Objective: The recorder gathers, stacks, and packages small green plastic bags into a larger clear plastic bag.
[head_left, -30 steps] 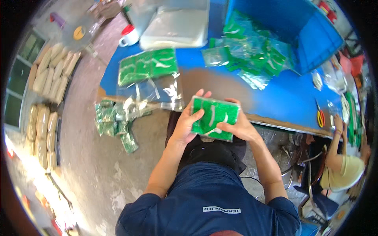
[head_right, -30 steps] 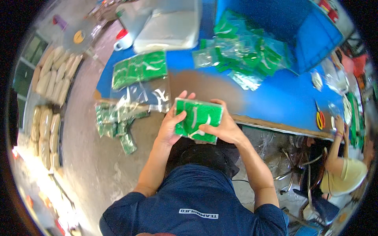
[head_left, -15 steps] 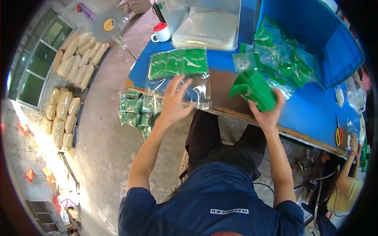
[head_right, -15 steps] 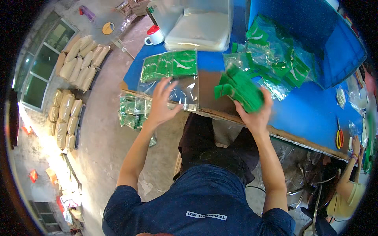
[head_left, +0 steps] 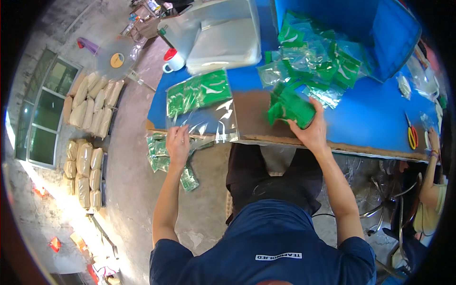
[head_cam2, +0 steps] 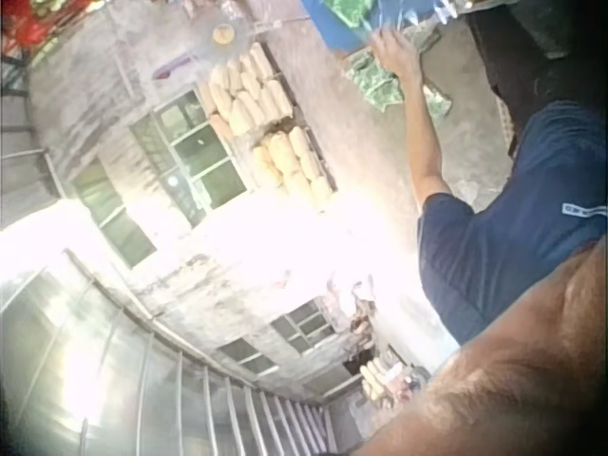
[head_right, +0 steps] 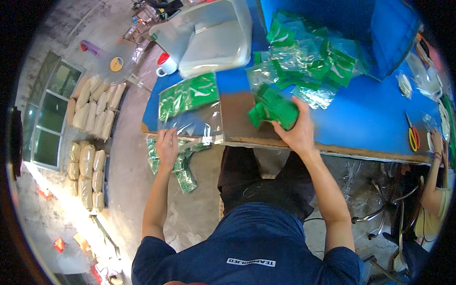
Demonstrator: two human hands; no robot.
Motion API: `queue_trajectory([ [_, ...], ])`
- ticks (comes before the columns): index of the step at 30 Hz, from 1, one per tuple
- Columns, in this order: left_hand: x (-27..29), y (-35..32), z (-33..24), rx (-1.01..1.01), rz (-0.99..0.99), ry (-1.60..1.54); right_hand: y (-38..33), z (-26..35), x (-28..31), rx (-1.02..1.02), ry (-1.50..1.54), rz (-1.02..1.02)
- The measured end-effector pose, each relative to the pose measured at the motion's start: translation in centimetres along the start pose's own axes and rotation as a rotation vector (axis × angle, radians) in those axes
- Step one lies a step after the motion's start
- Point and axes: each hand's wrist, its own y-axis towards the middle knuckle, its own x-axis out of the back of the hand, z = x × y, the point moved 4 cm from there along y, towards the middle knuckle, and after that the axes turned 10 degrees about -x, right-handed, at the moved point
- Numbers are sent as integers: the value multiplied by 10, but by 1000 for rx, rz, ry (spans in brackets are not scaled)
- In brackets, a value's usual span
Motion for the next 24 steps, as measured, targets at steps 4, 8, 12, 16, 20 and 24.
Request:
queue_trajectory([
  [4,2,28,-45,-95,-37,-132,14,27,14,-129,173,-19],
  [8,-33,41,-100,-28,88,-329,33,70,15,-353,725,132],
  [12,-70,54,-120,189,323,-558,22,62,-12,-797,1334,395],
  [16,-63,67,-109,414,190,-887,2,45,-54,-1039,1404,744],
  [20,-53,82,-78,603,-20,-1103,17,47,-64,-884,720,848],
  [24,-23,101,-100,420,-33,-882,39,45,-64,-665,148,690],
])
